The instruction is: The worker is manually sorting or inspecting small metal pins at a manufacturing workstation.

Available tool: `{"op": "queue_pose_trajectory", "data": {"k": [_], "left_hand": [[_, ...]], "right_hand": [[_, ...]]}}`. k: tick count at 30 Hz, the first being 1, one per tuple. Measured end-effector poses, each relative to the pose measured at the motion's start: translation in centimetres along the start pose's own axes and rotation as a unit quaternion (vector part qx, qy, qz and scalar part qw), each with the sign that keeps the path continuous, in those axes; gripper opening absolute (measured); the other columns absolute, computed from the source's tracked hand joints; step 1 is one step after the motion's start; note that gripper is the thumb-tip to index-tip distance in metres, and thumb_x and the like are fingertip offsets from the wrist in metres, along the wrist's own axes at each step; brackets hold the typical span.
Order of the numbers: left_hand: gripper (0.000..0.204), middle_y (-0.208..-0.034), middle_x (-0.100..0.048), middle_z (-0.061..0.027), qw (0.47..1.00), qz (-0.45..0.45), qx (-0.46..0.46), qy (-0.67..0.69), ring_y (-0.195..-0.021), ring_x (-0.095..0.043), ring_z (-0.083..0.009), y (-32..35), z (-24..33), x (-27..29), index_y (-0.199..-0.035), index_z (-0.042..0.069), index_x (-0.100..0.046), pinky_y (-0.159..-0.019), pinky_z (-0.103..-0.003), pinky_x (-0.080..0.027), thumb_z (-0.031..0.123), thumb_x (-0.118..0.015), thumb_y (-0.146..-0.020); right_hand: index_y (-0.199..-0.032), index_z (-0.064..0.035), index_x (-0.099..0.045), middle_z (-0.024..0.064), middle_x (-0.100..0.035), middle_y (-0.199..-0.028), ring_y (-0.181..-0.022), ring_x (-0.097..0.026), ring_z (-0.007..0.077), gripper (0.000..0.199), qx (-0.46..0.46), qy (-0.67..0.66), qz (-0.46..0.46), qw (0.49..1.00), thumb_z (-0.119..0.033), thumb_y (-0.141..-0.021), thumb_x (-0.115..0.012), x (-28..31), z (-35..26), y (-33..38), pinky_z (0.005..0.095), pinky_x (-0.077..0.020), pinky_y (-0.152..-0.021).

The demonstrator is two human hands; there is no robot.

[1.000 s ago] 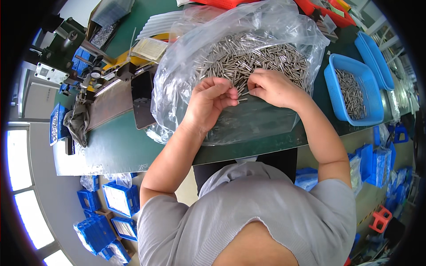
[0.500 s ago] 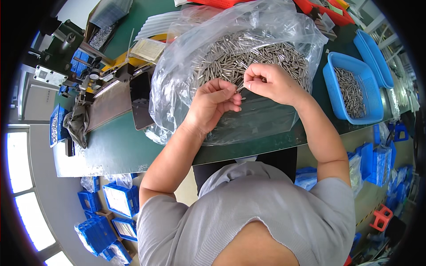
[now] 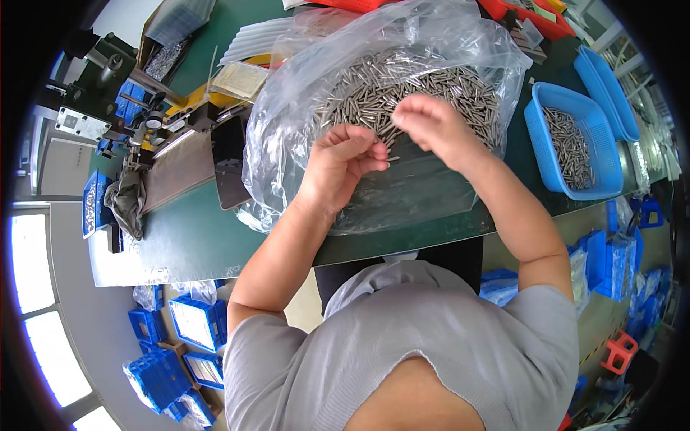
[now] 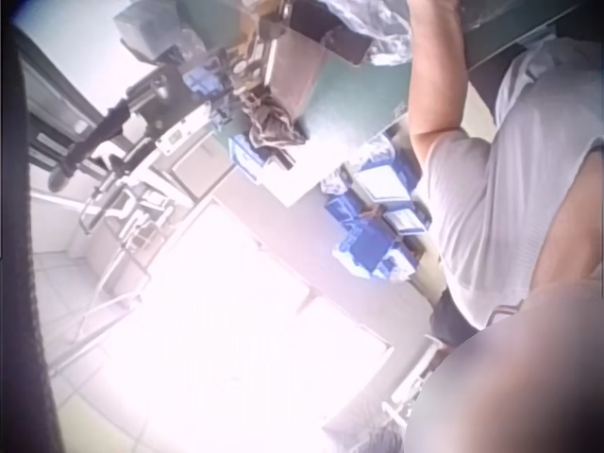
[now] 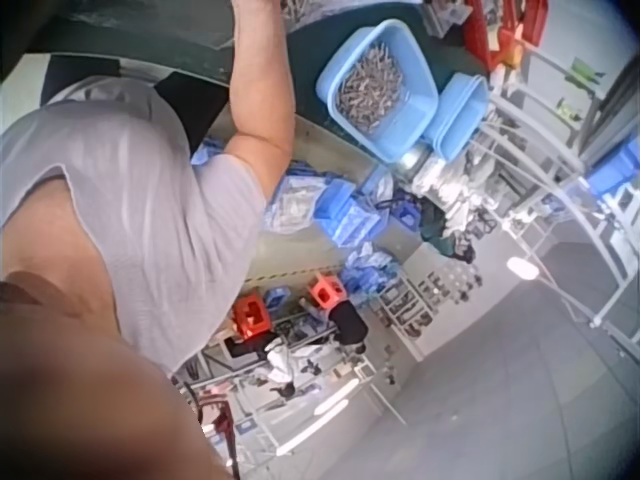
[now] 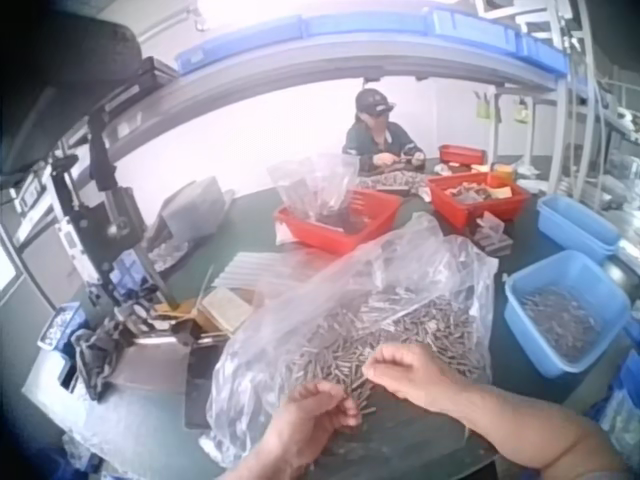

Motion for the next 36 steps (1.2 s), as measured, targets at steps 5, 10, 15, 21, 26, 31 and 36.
{"op": "queue_pose_trajectory", "data": {"k": [5, 10, 15, 21, 26, 31, 36], "left_hand": [[0.011, -0.079, -0.061, -0.0128, 0.998, 0.045, -0.041, 0.005, -0.07, -0.061, -0.0205, 0.2, 0.8, 0.4, -0.087, -0.001, -0.058, -0.065, -0.03, -0.053, 0.008, -0.05, -0.088], [0.011, -0.078, -0.061, -0.0124, 0.997, 0.067, -0.039, 0.009, -0.071, -0.06, -0.0201, 0.1, 0.9, 0.9, -0.088, -0.001, -0.057, -0.065, -0.03, -0.053, 0.008, -0.05, -0.087], [0.007, -0.076, -0.062, -0.014, 0.997, 0.069, -0.036, 0.029, -0.066, -0.061, -0.0212, 0.1, 1.0, 0.9, -0.087, -0.002, -0.055, -0.064, -0.032, -0.054, 0.005, -0.053, -0.085], [0.007, -0.076, -0.062, -0.0138, 0.997, 0.066, -0.033, 0.03, -0.066, -0.061, -0.021, 0.1, 0.9, 0.6, -0.088, -0.002, -0.055, -0.063, -0.032, -0.054, 0.005, -0.053, -0.085], [0.011, -0.078, -0.061, -0.0127, 1.0, 0.027, -0.007, -0.001, -0.068, -0.061, -0.0199, 0.1, 0.5, 0.5, -0.089, -0.001, -0.056, -0.063, -0.03, -0.053, 0.008, -0.05, -0.089], [0.011, -0.078, -0.061, -0.0128, 1.0, -0.001, 0.014, -0.012, -0.068, -0.061, -0.0198, 0.2, 0.0, -0.1, -0.089, -0.001, -0.056, -0.063, -0.03, -0.052, 0.008, -0.051, -0.089], [0.008, -0.077, -0.062, -0.0125, 1.0, -0.014, 0.02, -0.006, -0.069, -0.062, -0.0197, 0.1, -0.2, 0.0, -0.088, -0.001, -0.056, -0.062, -0.031, -0.054, 0.007, -0.054, -0.087]], "right_hand": [[-0.087, -0.0056, -0.054, 0.0029, -0.054, -0.08, -0.061, -0.047, 0.0094, 0.012, -0.095, -0.322, -0.045, 0.941, -0.015, -0.084, -0.049, 1.7, 0.1, -0.6, 0.0179, -0.0313, -0.042], [-0.089, -0.0033, -0.058, -0.0017, -0.053, -0.07, -0.058, -0.045, 0.0058, 0.011, -0.137, -0.171, -0.136, 0.966, -0.011, -0.082, -0.056, 0.5, 0.9, -0.4, 0.0181, -0.0321, -0.045], [-0.084, -0.0055, -0.063, 0.001, -0.056, -0.063, -0.056, -0.05, 0.0108, 0.015, 0.036, 0.334, -0.126, 0.933, -0.014, -0.072, -0.068, -0.6, -0.1, 0.4, 0.0267, -0.0398, -0.054], [-0.086, -0.0046, -0.06, 0.0081, -0.06, -0.07, -0.061, -0.057, 0.0223, 0.016, 0.179, 0.42, -0.118, 0.882, -0.012, -0.072, -0.065, -1.0, 0.1, 0.6, 0.0317, -0.0432, -0.058], [-0.086, -0.0023, -0.057, -0.002, -0.052, -0.07, -0.065, -0.045, 0.0039, 0.01, 0.049, 0.226, -0.098, 0.968, -0.012, -0.085, -0.059, 0.5, -1.0, 0.0, 0.0205, -0.039, -0.059], [-0.086, -0.0022, -0.057, -0.004, -0.051, -0.068, -0.064, -0.043, 0.0026, 0.011, 0.082, 0.156, -0.07, 0.982, -0.013, -0.085, -0.06, 0.2, -1.9, 0.5, 0.0195, -0.0376, -0.058], [-0.081, -0.0014, -0.058, -0.0017, -0.054, -0.065, -0.061, -0.046, 0.0039, 0.013, 0.068, 0.189, -0.082, 0.976, -0.013, -0.084, -0.062, -0.1, -2.3, 0.8, 0.021, -0.0395, -0.056]]}}
Point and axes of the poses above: each hand's wrist, its own y-axis away from the middle knuckle, its own x-axis out of the back of the hand, z = x × y, the point moved 4 cm from there along -y, towards the middle knuckle
